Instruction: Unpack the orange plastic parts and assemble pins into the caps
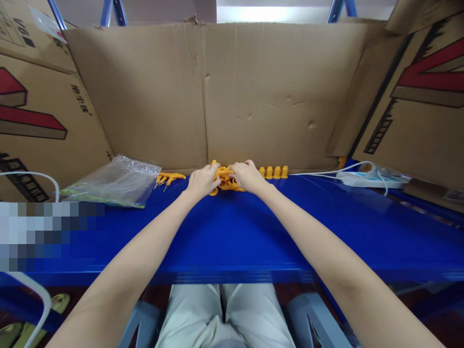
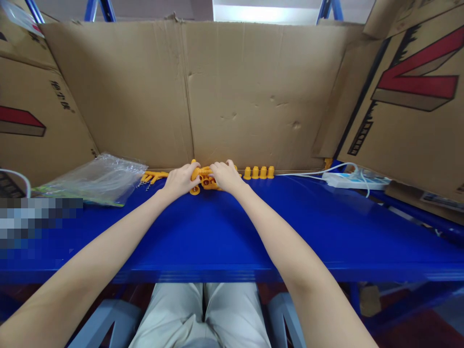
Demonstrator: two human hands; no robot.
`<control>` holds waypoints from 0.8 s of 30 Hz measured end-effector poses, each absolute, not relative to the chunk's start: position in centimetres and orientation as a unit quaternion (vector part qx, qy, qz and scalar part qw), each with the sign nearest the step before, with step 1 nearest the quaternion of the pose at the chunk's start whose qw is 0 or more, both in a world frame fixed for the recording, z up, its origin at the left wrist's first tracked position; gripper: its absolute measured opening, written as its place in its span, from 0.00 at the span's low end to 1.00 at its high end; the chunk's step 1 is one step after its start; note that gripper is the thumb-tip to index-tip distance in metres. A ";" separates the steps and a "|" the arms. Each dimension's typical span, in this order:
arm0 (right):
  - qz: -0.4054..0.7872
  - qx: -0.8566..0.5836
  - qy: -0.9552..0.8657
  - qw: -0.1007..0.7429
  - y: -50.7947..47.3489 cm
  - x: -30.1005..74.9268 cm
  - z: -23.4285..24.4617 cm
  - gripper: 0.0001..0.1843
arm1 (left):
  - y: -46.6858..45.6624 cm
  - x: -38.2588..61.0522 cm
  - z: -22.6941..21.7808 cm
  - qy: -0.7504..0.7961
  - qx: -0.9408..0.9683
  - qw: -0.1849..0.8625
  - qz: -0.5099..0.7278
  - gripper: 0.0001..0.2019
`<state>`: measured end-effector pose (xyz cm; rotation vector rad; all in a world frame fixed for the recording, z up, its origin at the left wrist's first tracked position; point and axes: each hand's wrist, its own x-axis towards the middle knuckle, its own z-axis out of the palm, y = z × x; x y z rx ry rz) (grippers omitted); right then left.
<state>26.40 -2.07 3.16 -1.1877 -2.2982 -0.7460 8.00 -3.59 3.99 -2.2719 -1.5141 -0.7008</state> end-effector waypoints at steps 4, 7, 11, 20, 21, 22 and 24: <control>-0.294 -0.417 -0.829 0.229 -2.4 26.4 3.7 0.13 | -3.2 8.0 4.0 -0.530 -0.792 0.099 -0.287 0.18; -0.318 -0.404 -0.825 0.234 -2.7 26.4 4.1 0.13 | -2.9 8.2 4.2 -0.523 -0.787 0.044 -0.325 0.17; -0.343 -0.398 -0.821 0.225 -2.9 26.6 4.4 0.14 | -2.7 8.5 4.6 -0.524 -0.759 -0.070 -0.380 0.12; -0.381 -0.335 -0.825 0.248 -2.8 26.6 4.3 0.17 | -3.4 7.0 6.4 -0.491 -0.629 -0.519 -0.307 0.10; -0.382 -0.331 -0.825 0.252 -2.8 26.5 4.3 0.18 | -3.4 6.8 6.6 -0.495 -0.615 -0.539 -0.293 0.10; -0.383 -0.327 -0.825 0.255 -2.9 26.4 4.4 0.18 | -3.5 6.5 6.8 -0.497 -0.605 -0.557 -0.276 0.11; -0.382 -0.322 -0.826 0.259 -3.0 26.3 4.5 0.19 | -3.5 6.1 7.0 -0.491 -0.594 -0.592 -0.236 0.11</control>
